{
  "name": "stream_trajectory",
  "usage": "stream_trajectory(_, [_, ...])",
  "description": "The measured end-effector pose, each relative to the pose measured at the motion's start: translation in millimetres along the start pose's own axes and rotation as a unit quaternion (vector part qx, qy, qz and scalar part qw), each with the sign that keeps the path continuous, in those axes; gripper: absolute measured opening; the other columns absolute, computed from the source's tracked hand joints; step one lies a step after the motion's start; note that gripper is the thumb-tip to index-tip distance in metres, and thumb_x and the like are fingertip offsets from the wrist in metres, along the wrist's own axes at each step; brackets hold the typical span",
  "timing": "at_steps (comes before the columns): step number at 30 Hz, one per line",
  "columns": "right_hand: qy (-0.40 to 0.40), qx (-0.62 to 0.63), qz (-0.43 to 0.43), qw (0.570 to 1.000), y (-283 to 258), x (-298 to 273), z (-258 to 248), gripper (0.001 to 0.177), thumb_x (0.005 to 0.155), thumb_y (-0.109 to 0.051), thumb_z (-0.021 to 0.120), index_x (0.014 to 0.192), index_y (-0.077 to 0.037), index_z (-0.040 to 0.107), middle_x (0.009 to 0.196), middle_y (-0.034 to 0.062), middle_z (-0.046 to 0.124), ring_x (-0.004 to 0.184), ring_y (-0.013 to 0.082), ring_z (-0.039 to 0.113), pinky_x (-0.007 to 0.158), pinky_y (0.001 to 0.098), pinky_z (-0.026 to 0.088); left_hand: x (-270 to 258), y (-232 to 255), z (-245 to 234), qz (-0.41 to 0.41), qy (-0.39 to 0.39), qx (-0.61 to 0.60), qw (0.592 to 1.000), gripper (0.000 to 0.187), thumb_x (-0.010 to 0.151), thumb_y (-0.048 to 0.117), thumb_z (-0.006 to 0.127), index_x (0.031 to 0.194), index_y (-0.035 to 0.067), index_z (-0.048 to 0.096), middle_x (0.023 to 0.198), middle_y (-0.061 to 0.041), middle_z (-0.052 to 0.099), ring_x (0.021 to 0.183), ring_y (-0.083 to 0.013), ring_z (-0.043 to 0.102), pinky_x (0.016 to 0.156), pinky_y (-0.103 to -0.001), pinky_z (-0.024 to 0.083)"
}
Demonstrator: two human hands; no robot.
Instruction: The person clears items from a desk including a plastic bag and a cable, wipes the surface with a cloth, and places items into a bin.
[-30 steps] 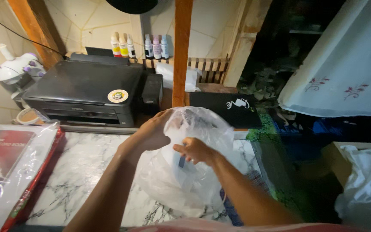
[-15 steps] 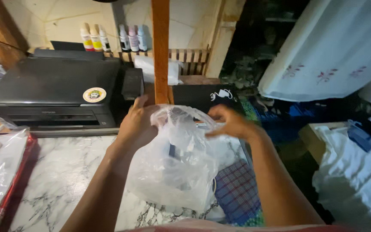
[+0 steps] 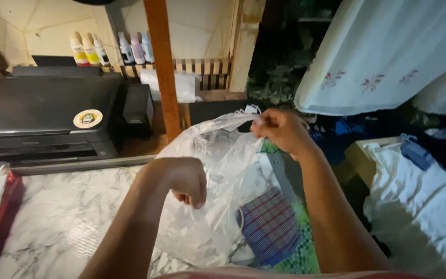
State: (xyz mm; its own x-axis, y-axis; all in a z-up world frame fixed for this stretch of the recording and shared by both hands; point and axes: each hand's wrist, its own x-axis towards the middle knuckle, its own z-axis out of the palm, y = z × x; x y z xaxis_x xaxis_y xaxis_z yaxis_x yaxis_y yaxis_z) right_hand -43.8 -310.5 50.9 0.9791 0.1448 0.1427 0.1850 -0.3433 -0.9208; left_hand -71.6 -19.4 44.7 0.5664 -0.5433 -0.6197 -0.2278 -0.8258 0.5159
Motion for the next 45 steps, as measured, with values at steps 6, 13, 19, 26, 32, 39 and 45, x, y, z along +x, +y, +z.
stream_trajectory(6, [0.035,0.093,-0.054,0.994,1.0,10.6,-87.5,0.014,0.098,-0.015,0.07,0.105,-0.004,0.068,0.085,0.0039,0.069,0.062,0.0107,0.055,0.055,0.0258,0.047,-9.0,102.9,-13.3,0.131,0.17,0.009,0.977,0.03,0.067,0.018,0.087,0.096,0.012,0.082,0.087,-0.004,0.08,0.083,-0.015,0.075,0.075,-0.032,0.058])
stream_trajectory(13, [-0.047,0.083,-0.118,0.988,18.7,12.6,-182.2,0.017,0.103,-0.015,0.059,0.116,-0.008,0.065,0.096,0.0027,0.072,0.076,0.0084,0.068,0.067,0.0272,0.058,16.2,221.2,11.7,0.053,0.264,-0.056,0.961,0.031,0.068,0.017,0.09,0.097,0.012,0.082,0.087,-0.006,0.077,0.083,-0.0179,0.071,0.074,-0.035,0.056])
stream_trajectory(19, [-0.065,0.082,-0.189,0.976,34.9,47.6,-202.1,0.016,0.104,-0.014,0.062,0.115,-0.003,0.064,0.087,0.0039,0.064,0.066,0.0121,0.06,0.061,0.0285,0.052,36.7,246.0,40.0,0.066,0.343,-0.136,0.927,0.021,0.072,0.016,0.082,0.092,0.011,0.083,0.086,-0.004,0.08,0.081,-0.0105,0.075,0.074,-0.031,0.058])
stream_trajectory(26, [-0.022,-0.032,-0.215,0.976,19.9,113.8,-215.2,0.02,0.105,-0.019,0.058,0.113,-0.004,0.069,0.08,0.0028,0.065,0.062,0.0105,0.058,0.056,0.0286,0.047,57.5,255.7,31.2,0.213,0.425,-0.124,0.871,0.019,0.078,0.015,0.082,0.095,0.008,0.079,0.088,-0.003,0.078,0.082,-0.0109,0.074,0.074,-0.028,0.058])
stream_trajectory(32, [0.0,-0.023,-0.229,0.973,3.4,151.6,-224.4,0.024,0.106,-0.018,0.056,0.119,-0.003,0.069,0.079,0.003,0.064,0.061,0.0108,0.055,0.055,0.0295,0.046,63.8,271.8,25.0,0.226,0.444,-0.179,0.848,0.017,0.081,0.015,0.082,0.097,0.009,0.079,0.091,-0.002,0.079,0.082,-0.0075,0.073,0.076,-0.026,0.06])
stream_trajectory(39, [-0.048,0.004,-0.258,0.965,15.7,188.4,-236.2,0.019,0.103,-0.016,0.065,0.107,0.002,0.07,0.08,0.0029,0.066,0.064,0.0105,0.058,0.058,0.0291,0.049,93.3,295.7,-0.4,0.183,0.451,-0.234,0.842,0.022,0.082,0.022,0.082,0.099,0.007,0.079,0.092,-0.002,0.079,0.083,-0.0092,0.073,0.076,-0.027,0.06])
stream_trajectory(45, [-0.117,0.054,-0.256,0.958,31.1,229.2,-227.2,0.023,0.1,-0.018,0.068,0.116,-0.003,0.073,0.077,0.0054,0.062,0.064,0.0132,0.056,0.058,0.0298,0.047,132.0,329.3,-16.8,0.098,0.542,-0.198,0.811,0.023,0.081,0.025,0.083,0.095,0.007,0.081,0.09,-0.003,0.076,0.081,-0.0114,0.072,0.073,-0.03,0.06])
